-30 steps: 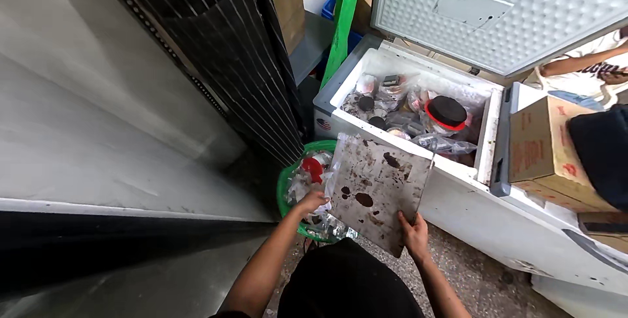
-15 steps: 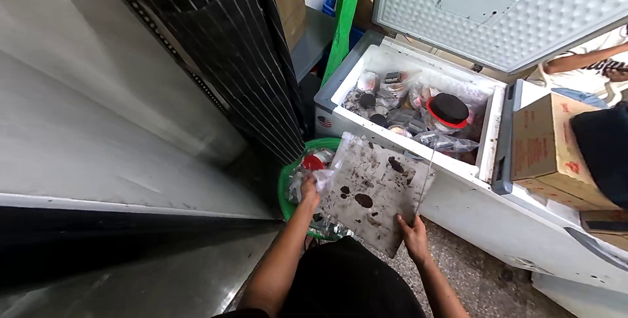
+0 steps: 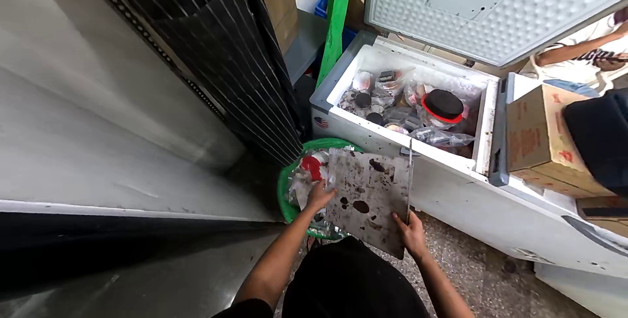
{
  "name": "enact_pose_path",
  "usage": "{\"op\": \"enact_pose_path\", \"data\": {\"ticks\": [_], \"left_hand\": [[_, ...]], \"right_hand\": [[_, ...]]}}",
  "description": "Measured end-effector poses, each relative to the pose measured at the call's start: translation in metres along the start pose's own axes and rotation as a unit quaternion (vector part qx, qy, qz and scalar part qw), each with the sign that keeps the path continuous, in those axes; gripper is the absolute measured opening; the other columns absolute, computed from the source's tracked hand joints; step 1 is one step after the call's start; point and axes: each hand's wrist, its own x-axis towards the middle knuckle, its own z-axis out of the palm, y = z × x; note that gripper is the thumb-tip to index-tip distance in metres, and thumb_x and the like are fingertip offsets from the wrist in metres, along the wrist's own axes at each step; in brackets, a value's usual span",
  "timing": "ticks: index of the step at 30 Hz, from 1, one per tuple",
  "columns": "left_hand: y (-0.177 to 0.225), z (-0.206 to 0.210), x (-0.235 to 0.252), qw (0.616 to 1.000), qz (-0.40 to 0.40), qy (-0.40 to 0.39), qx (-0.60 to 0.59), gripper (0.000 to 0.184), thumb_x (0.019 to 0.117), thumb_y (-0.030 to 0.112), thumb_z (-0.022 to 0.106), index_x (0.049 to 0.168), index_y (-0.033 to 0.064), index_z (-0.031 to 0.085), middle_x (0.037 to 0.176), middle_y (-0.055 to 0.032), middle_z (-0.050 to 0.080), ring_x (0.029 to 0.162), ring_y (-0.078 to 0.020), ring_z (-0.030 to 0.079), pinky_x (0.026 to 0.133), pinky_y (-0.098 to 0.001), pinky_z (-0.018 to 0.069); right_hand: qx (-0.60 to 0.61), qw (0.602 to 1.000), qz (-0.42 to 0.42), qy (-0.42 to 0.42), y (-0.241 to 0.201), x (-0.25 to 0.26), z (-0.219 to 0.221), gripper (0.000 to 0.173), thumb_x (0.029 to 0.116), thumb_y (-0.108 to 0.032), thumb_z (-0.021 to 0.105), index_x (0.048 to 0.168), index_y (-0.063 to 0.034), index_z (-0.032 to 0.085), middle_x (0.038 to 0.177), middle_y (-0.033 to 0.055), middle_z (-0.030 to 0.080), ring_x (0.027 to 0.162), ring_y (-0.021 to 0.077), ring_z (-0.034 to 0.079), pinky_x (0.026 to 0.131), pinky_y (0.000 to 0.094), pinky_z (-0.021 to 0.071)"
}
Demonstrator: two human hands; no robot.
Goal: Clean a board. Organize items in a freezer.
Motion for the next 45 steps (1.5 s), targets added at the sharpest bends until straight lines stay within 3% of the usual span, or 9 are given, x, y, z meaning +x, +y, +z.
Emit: {"op": "enact_pose_path", "data": {"ticks": [4,14,19,25,28,31,35,38,45], "left_hand": [[0.006,-0.017,-0.001,0.993,-0.009,-0.014,0.114,0.057,0.0939,0.049,0.07,0.127,0.0018,0.067,0.122,-0.0236,0.068,0.117,-0.0399,0.065,0.101,-0.062,0.0494],[0.026,-0.013,-0.008,0.98,-0.071,0.042,0.182,0.04,0.0964,0.04,0.065,0.111,0.0036,0.072,0.112,-0.0215,0.071,0.111,-0.039,0.068,0.093,-0.0606,0.0534],[0.025,-0.015,-0.009,0.974,-0.02,0.034,0.222,0.037,0.1039,0.032,0.057,0.116,0.0005,0.07,0.115,-0.0226,0.071,0.114,-0.0399,0.067,0.097,-0.0586,0.0524],[0.032,-0.019,-0.012,0.979,0.018,0.15,0.137,0.034,0.1051,0.028,0.056,0.112,-0.0031,0.07,0.108,-0.0243,0.072,0.107,-0.0408,0.069,0.095,-0.0587,0.0535],[0.011,-0.013,-0.007,0.937,0.161,0.223,0.217,0.034,0.1043,0.022,0.055,0.117,-0.0074,0.067,0.125,-0.0245,0.066,0.12,-0.04,0.064,0.103,-0.0522,0.0514],[0.005,-0.029,-0.007,0.916,0.266,0.151,0.259,0.044,0.1043,0.031,0.059,0.127,-0.0069,0.063,0.146,-0.0237,0.054,0.136,-0.0408,0.053,0.113,-0.0517,0.0431],[0.012,-0.053,0.004,0.877,0.379,0.001,0.295,0.043,0.1049,0.021,0.059,0.145,0.0046,0.056,0.138,-0.0222,0.061,0.125,-0.0399,0.062,0.106,-0.0524,0.0498],[0.025,-0.061,0.011,0.851,0.37,-0.112,0.354,0.048,0.1058,0.016,0.056,0.152,0.0083,0.048,0.14,-0.0203,0.06,0.123,-0.0378,0.063,0.106,-0.0515,0.0494],[0.033,-0.042,0.0,0.819,0.357,-0.15,0.424,0.028,0.1067,0.006,0.047,0.128,-0.0034,0.063,0.128,-0.0218,0.065,0.123,-0.038,0.063,0.103,-0.0522,0.0503]], "right_hand": [[0.001,0.999,-0.03,-0.025,-0.005,-0.001,-0.003,0.02,0.0924,-0.01,0.067,0.106,0.0044,0.066,0.088,0.0076,0.071,0.08,0.0074,0.069,0.077,0.0265,0.0581],[0.01,0.998,-0.046,-0.046,-0.016,0.0,-0.008,0.019,0.0917,-0.008,0.066,0.107,0.0029,0.067,0.09,0.005,0.072,0.082,0.0046,0.07,0.079,0.0232,0.0585],[0.002,0.999,-0.038,-0.033,-0.015,0.0,-0.011,0.02,0.0923,-0.008,0.067,0.109,0.0039,0.066,0.091,0.0067,0.072,0.082,0.0057,0.07,0.079,0.024,0.0581],[0.031,0.999,-0.004,-0.008,-0.017,0.003,-0.009,0.024,0.0933,-0.01,0.066,0.113,0.0039,0.063,0.092,0.0075,0.071,0.082,0.008,0.07,0.078,0.0275,0.0589],[0.067,0.998,0.007,-0.004,-0.025,0.006,-0.013,0.022,0.0951,-0.008,0.062,0.114,0.0034,0.063,0.092,0.0076,0.072,0.081,0.0092,0.071,0.077,0.0286,0.0598],[0.096,0.995,0.026,-0.015,-0.026,0.008,-0.022,0.021,0.0967,-0.007,0.061,0.115,0.0028,0.062,0.091,0.0078,0.072,0.079,0.0117,0.071,0.074,0.0305,0.0609],[0.107,0.993,0.033,-0.045,-0.023,0.011,-0.026,0.019,0.096,-0.008,0.061,0.112,0.0018,0.063,0.087,0.0075,0.073,0.075,0.0132,0.072,0.07,0.0316,0.0614],[0.096,0.993,0.031,-0.062,-0.023,0.011,-0.029,0.018,0.0969,-0.007,0.061,0.112,0.0009,0.064,0.089,0.0072,0.073,0.076,0.0129,0.072,0.072,0.0311,0.0614],[0.101,0.992,0.026,-0.075,-0.019,0.016,-0.037,0.017,0.0959,-0.008,0.061,0.11,0.0004,0.065,0.087,0.007,0.073,0.075,0.0136,0.072,0.071,0.0317,0.0614]]}}
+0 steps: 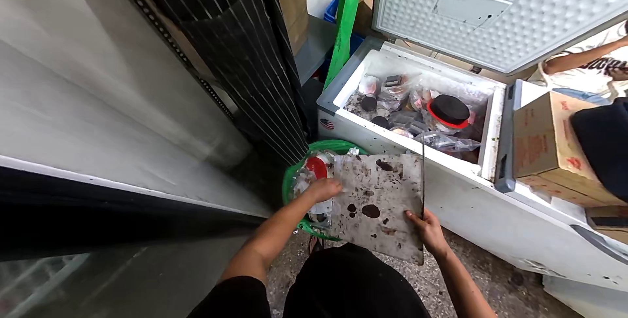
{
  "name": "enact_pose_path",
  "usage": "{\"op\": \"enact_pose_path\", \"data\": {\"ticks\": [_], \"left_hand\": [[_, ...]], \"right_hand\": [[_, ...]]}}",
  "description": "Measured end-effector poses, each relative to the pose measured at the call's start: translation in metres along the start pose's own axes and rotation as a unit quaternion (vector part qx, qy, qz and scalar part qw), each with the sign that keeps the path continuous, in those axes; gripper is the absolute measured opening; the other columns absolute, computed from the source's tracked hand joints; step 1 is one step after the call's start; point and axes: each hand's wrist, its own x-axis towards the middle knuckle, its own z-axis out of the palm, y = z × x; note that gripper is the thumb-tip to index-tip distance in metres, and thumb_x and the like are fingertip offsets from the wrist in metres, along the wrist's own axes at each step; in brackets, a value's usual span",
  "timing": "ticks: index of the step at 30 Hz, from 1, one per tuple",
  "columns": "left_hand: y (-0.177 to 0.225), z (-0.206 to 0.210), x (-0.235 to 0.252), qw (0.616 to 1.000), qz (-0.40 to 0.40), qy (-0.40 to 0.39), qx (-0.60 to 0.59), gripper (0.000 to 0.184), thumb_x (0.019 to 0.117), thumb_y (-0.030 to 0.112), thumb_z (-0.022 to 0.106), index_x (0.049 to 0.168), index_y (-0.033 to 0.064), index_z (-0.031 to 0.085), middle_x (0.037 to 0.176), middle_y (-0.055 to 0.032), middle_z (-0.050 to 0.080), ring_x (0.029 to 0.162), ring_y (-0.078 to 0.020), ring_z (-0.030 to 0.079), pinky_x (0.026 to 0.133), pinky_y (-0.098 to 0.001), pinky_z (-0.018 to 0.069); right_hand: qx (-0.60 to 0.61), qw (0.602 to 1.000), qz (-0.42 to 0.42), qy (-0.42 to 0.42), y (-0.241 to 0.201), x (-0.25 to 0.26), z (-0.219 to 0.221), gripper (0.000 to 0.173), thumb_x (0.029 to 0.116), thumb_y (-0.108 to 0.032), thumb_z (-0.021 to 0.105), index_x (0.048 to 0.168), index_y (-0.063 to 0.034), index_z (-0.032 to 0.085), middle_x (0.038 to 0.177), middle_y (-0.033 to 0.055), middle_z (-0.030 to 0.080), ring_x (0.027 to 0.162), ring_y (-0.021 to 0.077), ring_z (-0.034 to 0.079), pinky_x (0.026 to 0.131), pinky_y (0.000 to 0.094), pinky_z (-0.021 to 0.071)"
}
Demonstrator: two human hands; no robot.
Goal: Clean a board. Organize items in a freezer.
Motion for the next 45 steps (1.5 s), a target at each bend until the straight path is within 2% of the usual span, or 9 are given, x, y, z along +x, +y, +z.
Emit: {"op": "enact_pose_path", "data": {"ticks": [6,9,15,20,28,34,40,43,45], "left_hand": [[0.009,0.004,0.007,0.995,0.003,0.032,0.095,0.026,0.1035,-0.004,0.045,0.123,-0.0078,0.062,0.127,-0.0234,0.064,0.122,-0.0406,0.061,0.096,-0.0532,0.0529],[0.007,0.003,0.004,0.987,0.007,0.108,0.118,0.026,0.1006,-0.006,0.05,0.122,-0.0093,0.065,0.147,-0.0211,0.055,0.138,-0.0393,0.052,0.108,-0.0492,0.0492],[0.014,-0.005,0.004,0.993,-0.046,0.064,0.09,0.031,0.1057,-0.002,0.042,0.131,-0.0071,0.059,0.155,-0.0215,0.047,0.119,-0.0393,0.065,0.095,-0.0492,0.0562],[0.014,-0.011,0.003,0.988,-0.001,0.127,0.093,0.024,0.1033,-0.002,0.049,0.12,-0.0048,0.066,0.126,-0.0225,0.068,0.112,-0.038,0.069,0.092,-0.0497,0.0575],[0.016,-0.022,-0.004,0.984,-0.043,0.171,-0.018,0.025,0.1004,-0.005,0.052,0.12,-0.0047,0.067,0.127,-0.0217,0.068,0.12,-0.0376,0.066,0.104,-0.0504,0.0519],[-0.005,-0.081,-0.002,0.884,-0.321,0.32,-0.113,0.031,0.095,-0.001,0.064,0.125,-0.0056,0.063,0.124,-0.0264,0.066,0.118,-0.0426,0.065,0.101,-0.0581,0.0514],[-0.015,-0.045,-0.003,0.86,-0.391,0.286,-0.163,0.035,0.1002,0.006,0.056,0.134,0.0053,0.065,0.134,-0.0241,0.061,0.117,-0.0422,0.064,0.098,-0.0588,0.0529],[-0.01,-0.047,-0.002,0.831,-0.395,0.323,-0.222,0.029,0.1011,0.006,0.053,0.124,-0.0022,0.069,0.131,-0.0256,0.062,0.123,-0.0414,0.06,0.108,-0.0569,0.0459],[-0.004,-0.053,0.002,0.767,-0.377,0.377,-0.357,0.031,0.104,0.004,0.045,0.122,-0.0114,0.065,0.13,-0.0285,0.062,0.125,-0.04,0.058,0.111,-0.0547,0.0432]], "right_hand": [[-0.025,0.999,0.017,-0.019,-0.006,0.003,-0.004,0.018,0.0964,-0.006,0.063,0.112,0.0013,0.064,0.09,0.0075,0.073,0.079,0.0121,0.072,0.074,0.0312,0.0612],[-0.028,0.999,0.032,-0.015,-0.004,0.005,-0.007,0.022,0.0977,-0.006,0.063,0.117,0.0029,0.062,0.095,0.0099,0.072,0.083,0.0141,0.072,0.077,0.0329,0.0608],[0.015,0.998,0.055,0.003,0.006,0.004,-0.006,0.022,0.0986,-0.006,0.061,0.119,0.0023,0.06,0.093,0.011,0.073,0.078,0.0164,0.072,0.072,0.0349,0.0616],[0.006,0.998,0.051,-0.026,0.01,0.0,-0.009,0.026,0.0957,-0.008,0.063,0.12,0.0016,0.061,0.095,0.0102,0.073,0.081,0.016,0.073,0.076,0.0345,0.0617],[0.024,0.997,0.066,-0.011,0.022,-0.006,-0.006,0.029,0.097,-0.007,0.062,0.124,0.0025,0.059,0.097,0.0118,0.073,0.083,0.0168,0.073,0.076,0.0349,0.0622],[-0.044,0.997,0.039,-0.046,0.031,-0.012,-0.018,0.027,0.0934,-0.011,0.065,0.118,0.0015,0.062,0.094,0.0076,0.073,0.083,0.0123,0.072,0.078,0.0318,0.061],[-0.007,0.999,0.012,-0.052,0.037,-0.016,-0.02,0.026,0.0937,-0.009,0.062,0.117,0.0016,0.061,0.095,0.0046,0.072,0.084,0.0086,0.071,0.08,0.0278,0.0604],[-0.006,0.997,0.016,-0.069,0.039,-0.018,-0.023,0.026,0.0942,-0.009,0.061,0.118,0.0007,0.061,0.095,0.0029,0.074,0.085,0.0079,0.072,0.082,0.028,0.0607],[-0.005,0.997,0.014,-0.074,0.036,-0.018,-0.022,0.025,0.0932,-0.011,0.062,0.116,-0.0007,0.061,0.094,0.001,0.073,0.084,0.007,0.072,0.081,0.0271,0.0605]]}}
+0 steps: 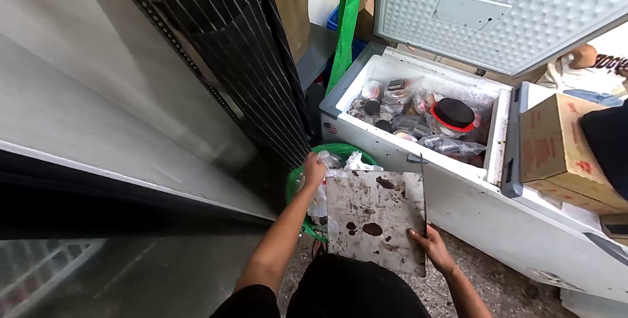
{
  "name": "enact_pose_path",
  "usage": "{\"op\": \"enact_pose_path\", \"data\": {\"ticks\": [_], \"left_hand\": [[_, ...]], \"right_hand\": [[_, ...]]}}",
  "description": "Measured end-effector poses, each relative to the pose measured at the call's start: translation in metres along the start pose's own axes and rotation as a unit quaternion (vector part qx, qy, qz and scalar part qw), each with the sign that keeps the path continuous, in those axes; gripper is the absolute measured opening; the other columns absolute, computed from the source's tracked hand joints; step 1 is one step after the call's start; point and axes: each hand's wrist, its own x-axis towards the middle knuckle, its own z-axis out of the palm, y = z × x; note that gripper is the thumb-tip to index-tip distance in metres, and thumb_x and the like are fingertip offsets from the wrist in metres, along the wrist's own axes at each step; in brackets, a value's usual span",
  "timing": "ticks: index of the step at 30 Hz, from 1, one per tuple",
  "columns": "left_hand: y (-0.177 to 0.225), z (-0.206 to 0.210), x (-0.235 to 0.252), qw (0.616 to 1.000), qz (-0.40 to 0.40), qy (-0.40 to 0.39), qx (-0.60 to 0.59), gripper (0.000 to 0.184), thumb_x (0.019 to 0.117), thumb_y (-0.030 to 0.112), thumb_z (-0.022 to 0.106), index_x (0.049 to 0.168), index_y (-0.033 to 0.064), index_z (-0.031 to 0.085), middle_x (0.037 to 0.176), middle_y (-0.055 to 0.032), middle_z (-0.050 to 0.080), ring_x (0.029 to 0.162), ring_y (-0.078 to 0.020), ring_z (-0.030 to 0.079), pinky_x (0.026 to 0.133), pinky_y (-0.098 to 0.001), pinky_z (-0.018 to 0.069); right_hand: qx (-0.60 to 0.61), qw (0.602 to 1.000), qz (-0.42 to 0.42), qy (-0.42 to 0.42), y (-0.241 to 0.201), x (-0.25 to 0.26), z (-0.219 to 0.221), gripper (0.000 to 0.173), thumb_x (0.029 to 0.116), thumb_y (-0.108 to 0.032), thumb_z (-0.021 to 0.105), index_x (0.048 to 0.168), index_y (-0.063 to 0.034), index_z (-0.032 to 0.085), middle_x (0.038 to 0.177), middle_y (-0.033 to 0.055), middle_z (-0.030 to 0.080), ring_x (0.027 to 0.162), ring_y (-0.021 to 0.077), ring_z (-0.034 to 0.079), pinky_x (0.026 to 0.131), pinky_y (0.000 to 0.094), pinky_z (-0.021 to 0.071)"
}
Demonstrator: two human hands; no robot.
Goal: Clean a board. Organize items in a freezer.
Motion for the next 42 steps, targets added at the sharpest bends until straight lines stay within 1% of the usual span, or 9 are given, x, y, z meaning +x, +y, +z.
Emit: {"op": "enact_pose_path", "data": {"ticks": [3,5,9,14,20,23,27,35,42], "left_hand": [[0.01,0.016,0.005,0.953,-0.118,0.034,-0.276,0.034,0.1097,0.013,0.037,0.121,-0.0093,0.059,0.104,-0.0207,0.07,0.091,-0.0259,0.07,0.086,-0.0445,0.0578],[0.025,0.015,0.007,0.937,-0.168,0.04,-0.303,0.033,0.1106,0.017,0.038,0.12,-0.007,0.058,0.098,-0.0176,0.065,0.082,-0.0232,0.063,0.078,-0.0425,0.0546],[0.041,-0.007,0.01,0.999,-0.03,-0.002,0.014,0.033,0.1067,0.014,0.045,0.117,-0.0078,0.067,0.115,-0.0292,0.068,0.113,-0.042,0.065,0.1,-0.0599,0.0492],[0.03,-0.023,0.017,0.911,0.313,-0.063,0.26,0.028,0.0955,0.011,0.056,0.116,-0.0041,0.069,0.105,-0.0249,0.073,0.095,-0.0432,0.072,0.081,-0.0617,0.0564],[0.01,-0.025,0.015,0.835,0.286,-0.272,0.383,0.075,0.0902,0.064,0.066,0.141,0.0092,0.058,0.108,-0.0211,0.073,0.102,-0.0386,0.071,0.092,-0.0589,0.0538],[0.009,-0.023,0.018,0.8,0.26,-0.319,0.438,0.055,0.0999,0.041,0.064,0.146,0.013,0.055,0.113,-0.022,0.072,0.108,-0.0411,0.069,0.096,-0.0605,0.0513],[0.009,-0.022,0.02,0.758,0.327,-0.317,0.467,0.023,0.1009,0.004,0.053,0.118,0.0022,0.069,0.109,-0.0205,0.072,0.106,-0.0404,0.069,0.092,-0.0593,0.0533],[-0.007,-0.005,0.014,0.74,0.446,-0.336,0.375,0.031,0.1053,-0.002,0.044,0.131,-0.0026,0.061,0.146,-0.0202,0.056,0.135,-0.0375,0.055,0.114,-0.0509,0.0423],[-0.017,0.012,0.004,0.814,0.503,-0.134,0.256,0.016,0.0904,-0.011,0.062,0.101,-0.0034,0.072,0.111,-0.0183,0.072,0.107,-0.0357,0.07,0.097,-0.0493,0.056]], "right_hand": [[0.015,1.0,-0.003,0.007,-0.004,0.004,0.003,0.025,0.0931,-0.01,0.061,0.116,-0.0011,0.061,0.093,0.0014,0.074,0.084,0.008,0.072,0.081,0.0278,0.0611],[0.007,1.0,-0.004,0.007,-0.005,0.006,0.005,0.024,0.0929,-0.011,0.062,0.115,-0.0011,0.061,0.093,0.0019,0.074,0.084,0.0082,0.072,0.081,0.0282,0.0611],[-0.048,0.998,-0.027,-0.003,-0.008,0.01,0.01,0.027,0.0927,-0.012,0.065,0.116,0.0005,0.063,0.096,0.0024,0.073,0.087,0.0053,0.071,0.083,0.026,0.0598],[-0.048,0.998,-0.026,0.017,-0.019,0.011,0.018,0.025,0.0936,-0.013,0.064,0.115,0.0003,0.063,0.096,0.0039,0.073,0.086,0.0068,0.071,0.082,0.0266,0.0599],[-0.007,0.998,-0.015,0.055,-0.008,0.021,0.008,0.026,0.0934,-0.013,0.063,0.115,0.0007,0.063,0.093,0.0056,0.073,0.083,0.0105,0.072,0.079,0.0295,0.0608],[-0.035,0.999,-0.002,0.038,-0.013,0.024,0.002,0.027,0.0936,-0.015,0.063,0.116,0.0003,0.063,0.095,0.0057,0.072,0.084,0.0105,0.07,0.08,0.0305,0.0596],[-0.082,0.997,0.002,0.002,-0.015,0.031,-0.002,0.027,0.094,-0.02,0.066,0.114,-0.0018,0.065,0.096,0.0051,0.072,0.086,0.0097,0.07,0.082,0.0306,0.0589],[-0.062,0.998,0.003,-0.019,-0.012,0.033,-0.006,0.03,0.0948,-0.018,0.063,0.119,-0.0011,0.063,0.098,0.0054,0.073,0.087,0.0094,0.071,0.082,0.0299,0.0597],[-0.033,0.999,0.007,-0.025,-0.004,0.033,-0.01,0.032,0.0944,-0.018,0.063,0.122,-0.002,0.06,0.096,0.0047,0.073,0.086,0.011,0.072,0.081,0.0309,0.0608]]}}
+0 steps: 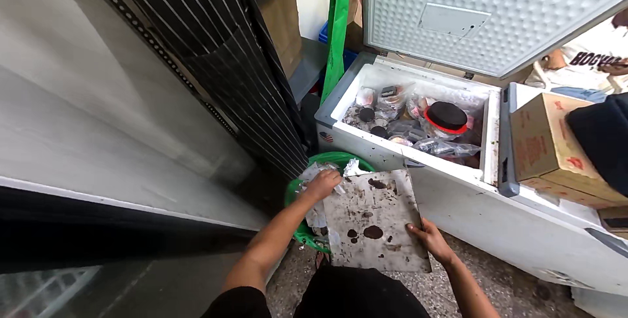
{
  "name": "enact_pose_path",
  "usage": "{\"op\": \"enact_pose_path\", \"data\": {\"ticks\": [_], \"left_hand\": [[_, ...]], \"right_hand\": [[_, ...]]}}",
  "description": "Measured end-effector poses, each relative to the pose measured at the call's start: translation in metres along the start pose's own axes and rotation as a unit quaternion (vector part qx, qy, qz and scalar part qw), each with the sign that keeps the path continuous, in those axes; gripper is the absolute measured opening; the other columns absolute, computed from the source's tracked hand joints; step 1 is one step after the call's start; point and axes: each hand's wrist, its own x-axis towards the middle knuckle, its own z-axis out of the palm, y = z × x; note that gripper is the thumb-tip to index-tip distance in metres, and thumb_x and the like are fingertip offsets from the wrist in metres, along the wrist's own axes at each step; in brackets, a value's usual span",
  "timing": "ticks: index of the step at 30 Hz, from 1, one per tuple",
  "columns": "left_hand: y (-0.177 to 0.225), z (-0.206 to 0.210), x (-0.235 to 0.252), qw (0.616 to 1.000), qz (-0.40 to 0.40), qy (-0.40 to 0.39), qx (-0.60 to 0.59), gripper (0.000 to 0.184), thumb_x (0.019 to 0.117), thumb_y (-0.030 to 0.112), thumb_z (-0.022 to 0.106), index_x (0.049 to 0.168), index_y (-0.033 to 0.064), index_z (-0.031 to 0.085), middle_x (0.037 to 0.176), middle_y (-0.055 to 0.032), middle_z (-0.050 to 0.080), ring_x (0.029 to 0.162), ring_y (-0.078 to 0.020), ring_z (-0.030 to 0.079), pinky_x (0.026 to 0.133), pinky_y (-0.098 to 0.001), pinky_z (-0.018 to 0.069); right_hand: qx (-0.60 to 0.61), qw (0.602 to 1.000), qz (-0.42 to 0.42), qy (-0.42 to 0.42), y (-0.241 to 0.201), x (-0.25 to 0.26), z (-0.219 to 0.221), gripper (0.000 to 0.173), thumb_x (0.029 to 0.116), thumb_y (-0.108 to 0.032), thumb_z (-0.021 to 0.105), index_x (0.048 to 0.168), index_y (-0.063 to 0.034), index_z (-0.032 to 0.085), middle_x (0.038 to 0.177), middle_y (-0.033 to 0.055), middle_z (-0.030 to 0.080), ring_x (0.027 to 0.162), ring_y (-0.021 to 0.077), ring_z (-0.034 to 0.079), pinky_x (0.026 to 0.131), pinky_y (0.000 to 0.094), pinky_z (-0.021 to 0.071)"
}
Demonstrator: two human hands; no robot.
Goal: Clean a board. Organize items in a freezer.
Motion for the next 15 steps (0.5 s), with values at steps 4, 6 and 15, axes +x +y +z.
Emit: {"op": "enact_pose_path", "data": {"ticks": [4,6,15], "left_hand": [[0.012,0.001,0.008,0.996,-0.085,0.018,-0.03,0.018,0.0882,-0.012,0.063,0.103,-0.0048,0.071,0.114,-0.0204,0.07,0.109,-0.0377,0.068,0.098,-0.0493,0.0547],[0.011,-0.002,0.006,0.999,-0.033,0.043,-0.001,0.024,0.088,-0.012,0.064,0.108,-0.0023,0.073,0.113,-0.0203,0.071,0.105,-0.0382,0.069,0.094,-0.0499,0.0572],[0.009,-0.032,0.019,0.956,0.031,-0.284,0.058,0.025,0.101,0.0,0.053,0.12,0.0018,0.069,0.128,-0.0205,0.063,0.121,-0.0403,0.059,0.103,-0.0535,0.0486]], "right_hand": [[0.007,1.0,0.006,-0.004,0.003,-0.001,0.002,0.033,0.0946,-0.019,0.063,0.122,-0.001,0.059,0.096,0.0056,0.073,0.086,0.0121,0.073,0.082,0.0321,0.0611],[0.004,1.0,0.022,-0.002,0.005,-0.001,0.003,0.033,0.0938,-0.02,0.063,0.121,-0.0014,0.06,0.096,0.0055,0.072,0.085,0.0117,0.072,0.081,0.0321,0.0604],[0.007,0.997,0.081,0.008,0.009,0.009,0.017,0.028,0.0978,-0.016,0.064,0.12,-0.0004,0.061,0.097,0.0105,0.071,0.085,0.0163,0.07,0.079,0.0356,0.0591]]}}
